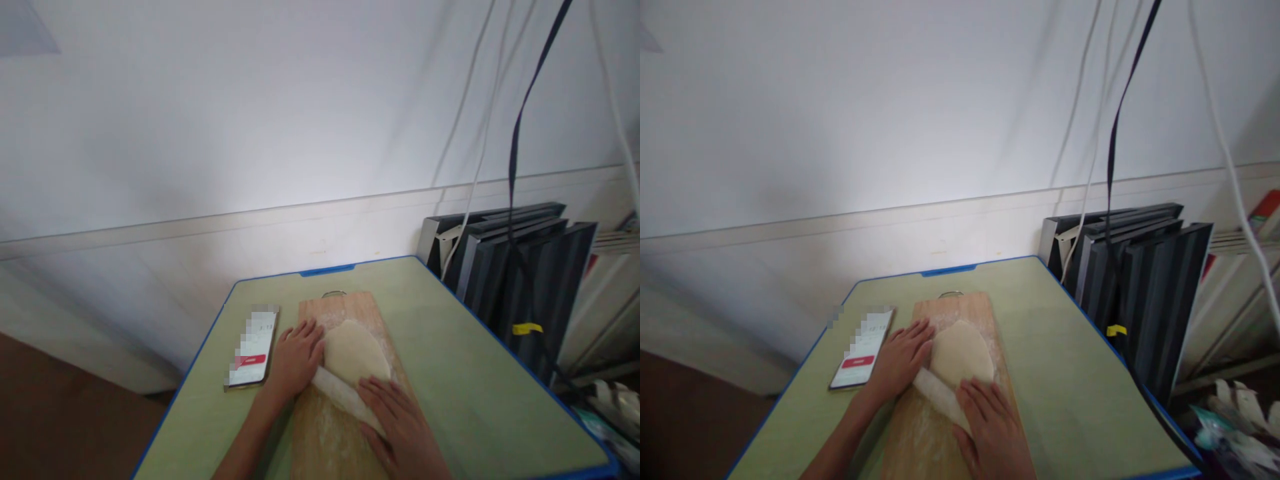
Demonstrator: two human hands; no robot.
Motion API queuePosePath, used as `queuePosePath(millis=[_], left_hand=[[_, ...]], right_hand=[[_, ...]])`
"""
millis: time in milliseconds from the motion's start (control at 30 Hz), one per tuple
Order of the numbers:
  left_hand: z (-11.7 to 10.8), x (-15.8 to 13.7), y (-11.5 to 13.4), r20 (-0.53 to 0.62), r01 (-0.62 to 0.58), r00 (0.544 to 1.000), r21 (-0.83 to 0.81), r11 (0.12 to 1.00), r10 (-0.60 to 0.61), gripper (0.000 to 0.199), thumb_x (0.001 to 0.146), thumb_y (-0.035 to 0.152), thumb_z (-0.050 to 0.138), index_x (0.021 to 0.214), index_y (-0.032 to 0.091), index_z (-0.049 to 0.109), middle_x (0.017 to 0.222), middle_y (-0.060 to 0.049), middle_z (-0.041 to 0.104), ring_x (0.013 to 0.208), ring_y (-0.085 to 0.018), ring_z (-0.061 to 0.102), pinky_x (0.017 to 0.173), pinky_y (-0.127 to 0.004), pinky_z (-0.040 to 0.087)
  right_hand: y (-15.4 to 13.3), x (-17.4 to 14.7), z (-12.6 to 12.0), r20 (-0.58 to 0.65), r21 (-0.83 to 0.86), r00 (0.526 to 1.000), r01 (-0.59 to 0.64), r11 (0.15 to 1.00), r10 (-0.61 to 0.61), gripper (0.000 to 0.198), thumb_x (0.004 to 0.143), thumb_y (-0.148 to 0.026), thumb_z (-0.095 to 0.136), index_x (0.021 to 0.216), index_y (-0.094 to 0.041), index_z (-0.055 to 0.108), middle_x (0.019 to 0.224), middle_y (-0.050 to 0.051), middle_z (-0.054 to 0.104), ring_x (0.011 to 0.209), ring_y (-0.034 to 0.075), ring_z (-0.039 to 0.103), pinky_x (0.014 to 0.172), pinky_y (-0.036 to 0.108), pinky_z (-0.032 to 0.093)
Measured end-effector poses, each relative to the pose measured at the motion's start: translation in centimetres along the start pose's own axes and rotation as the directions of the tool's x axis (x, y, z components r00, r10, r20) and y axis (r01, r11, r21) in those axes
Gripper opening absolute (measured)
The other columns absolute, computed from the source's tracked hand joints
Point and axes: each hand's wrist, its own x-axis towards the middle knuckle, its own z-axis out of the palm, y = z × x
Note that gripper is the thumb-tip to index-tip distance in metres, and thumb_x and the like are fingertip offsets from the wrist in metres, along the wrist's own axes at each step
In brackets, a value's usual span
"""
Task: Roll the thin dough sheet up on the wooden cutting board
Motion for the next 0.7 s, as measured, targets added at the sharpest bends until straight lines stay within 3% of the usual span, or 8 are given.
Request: queuePosePath(millis=[167, 367, 600, 700], left_hand=[[0.0, 0.1, 0.2, -0.020, 0.008, 1.000, -0.019, 1.000, -0.008, 0.037, 0.089, 0.027, 0.034, 0.120, 0.021, 0.052, 0.133, -0.007, 0.048, 0.124, -0.020, 0.041, 0.101, -0.042, 0.033], [-0.1, 0.1, 0.3, -0.067, 0.031, 0.997, -0.059, 0.998, -0.035, 0.035, 0.089, 0.026, 0.034, 0.116, 0.020, 0.056, 0.127, -0.006, 0.054, 0.119, -0.018, 0.047, 0.099, -0.038, 0.034], [-0.2, -0.4, 0.7, -0.107, 0.059, 0.992, -0.095, 0.994, -0.070, 0.033, 0.088, 0.027, 0.035, 0.109, 0.020, 0.060, 0.119, -0.006, 0.060, 0.109, -0.019, 0.055, 0.094, -0.036, 0.039], [-0.3, -0.6, 0.8, -0.105, 0.059, 0.992, -0.104, 0.993, -0.070, 0.032, 0.088, 0.027, 0.035, 0.107, 0.019, 0.060, 0.118, -0.007, 0.060, 0.107, -0.020, 0.056, 0.092, -0.036, 0.041]], right_hand=[[0.1, 0.2, -0.3, -0.024, -0.006, 1.000, 0.002, 1.000, -0.002, 0.030, 0.087, -0.029, 0.044, 0.111, -0.016, 0.056, 0.103, 0.007, 0.068, 0.092, 0.020, 0.064, 0.075, 0.032, 0.054], [0.2, 0.3, -0.7, 0.035, -0.006, 0.999, -0.031, 1.000, 0.031, 0.029, 0.088, -0.032, 0.043, 0.109, -0.017, 0.057, 0.106, 0.007, 0.067, 0.095, 0.020, 0.062, 0.078, 0.032, 0.053], [2.1, 0.3, 0.2, 0.096, -0.151, 0.984, -0.132, 0.980, 0.147, 0.042, 0.089, -0.043, 0.036, 0.115, -0.015, 0.053, 0.113, 0.010, 0.063, 0.103, 0.025, 0.059, 0.082, 0.042, 0.050], [3.1, 1.1, 0.6, 0.111, -0.175, 0.975, -0.173, 0.969, 0.194, 0.041, 0.091, -0.038, 0.033, 0.117, -0.014, 0.053, 0.115, 0.011, 0.062, 0.106, 0.027, 0.056, 0.086, 0.048, 0.046]])
